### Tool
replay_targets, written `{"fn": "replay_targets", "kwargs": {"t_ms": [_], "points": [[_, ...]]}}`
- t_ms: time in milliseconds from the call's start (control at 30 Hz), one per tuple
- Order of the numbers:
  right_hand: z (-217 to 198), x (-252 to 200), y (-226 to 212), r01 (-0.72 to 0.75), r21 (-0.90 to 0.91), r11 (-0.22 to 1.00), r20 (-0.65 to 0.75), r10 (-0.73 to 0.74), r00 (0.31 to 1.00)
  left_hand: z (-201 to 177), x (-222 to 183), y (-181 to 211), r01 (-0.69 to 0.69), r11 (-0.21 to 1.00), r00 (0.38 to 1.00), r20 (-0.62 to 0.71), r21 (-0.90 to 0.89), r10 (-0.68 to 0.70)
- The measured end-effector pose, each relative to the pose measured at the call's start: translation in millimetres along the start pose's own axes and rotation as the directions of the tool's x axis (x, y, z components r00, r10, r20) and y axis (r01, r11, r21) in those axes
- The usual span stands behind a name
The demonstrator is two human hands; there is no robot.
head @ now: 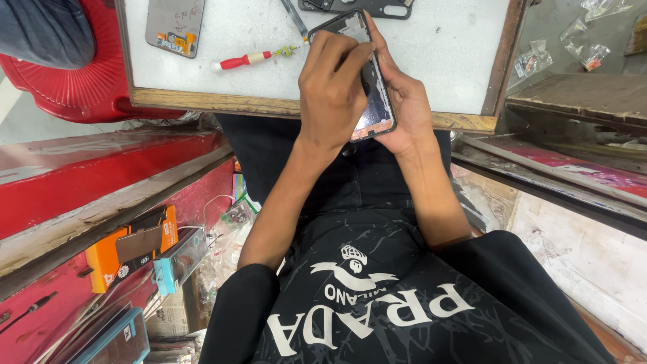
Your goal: The person disassembles a smartphone, removes the screen, and cleans the internal frame with a tool. They handle the phone body, screen, and a small cleaning tool on a cluttered workbench.
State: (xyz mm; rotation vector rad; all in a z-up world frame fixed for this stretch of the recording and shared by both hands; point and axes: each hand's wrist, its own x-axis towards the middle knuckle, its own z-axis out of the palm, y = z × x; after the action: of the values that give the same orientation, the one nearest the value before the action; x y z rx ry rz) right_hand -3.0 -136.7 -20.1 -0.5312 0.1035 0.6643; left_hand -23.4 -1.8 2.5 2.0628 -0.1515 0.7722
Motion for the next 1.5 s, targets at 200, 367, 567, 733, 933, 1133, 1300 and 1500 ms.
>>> {"fn": "replay_targets", "kwargs": {"t_ms": [200,367,567,733,933,1133,1300,1500], "points": [[-5.8,-1.0,2.8,-0.008,0.045,0.999,-0.047,0.01,0.999,1.3,5.6,1.4,0.091,0.996,0.993,-0.068,-0.013,-0.092],[-8.1,-1.7,2.2,0.013,0.033,0.999,0.064,-0.015,0.998,-7.5,-4.9,13.5,0.136,0.99,0.987,0.091,-0.042,-0.132],[0.5,-3.2,5.2,0.056,-0.028,0.998,-0.078,-0.058,0.995,-17.7,-11.7,7.4,0.513,0.78,0.85,0.083,-0.358,-0.521],[17.6,-1.2,8.2,0.246,-0.32,0.915,0.076,-0.234,0.969,-15.3,-12.9,-0.9,0.555,0.556,0.788,0.177,-0.619,-0.589],[11.8,2.5,13.7,0.39,-0.486,0.782,0.093,-0.398,0.913,-13.3,-14.0,4.6,0.524,0.577,0.813,0.166,-0.626,-0.558],[0.4,0.6,17.0,0.355,-0.527,0.772,0.006,-0.415,0.91,-22.7,-11.8,20.8,0.519,0.77,0.847,0.101,-0.371,-0.522],[-4.8,1.7,14.0,0.317,-0.511,0.799,-0.025,-0.382,0.924,-26.7,-7.4,24.2,0.53,0.788,0.843,0.101,-0.312,-0.528],[-7.6,5.0,0.9,0.258,-0.377,0.889,-0.04,-0.294,0.955,-38.6,-5.4,10.7,0.536,0.812,0.84,0.044,-0.23,-0.541]]}}
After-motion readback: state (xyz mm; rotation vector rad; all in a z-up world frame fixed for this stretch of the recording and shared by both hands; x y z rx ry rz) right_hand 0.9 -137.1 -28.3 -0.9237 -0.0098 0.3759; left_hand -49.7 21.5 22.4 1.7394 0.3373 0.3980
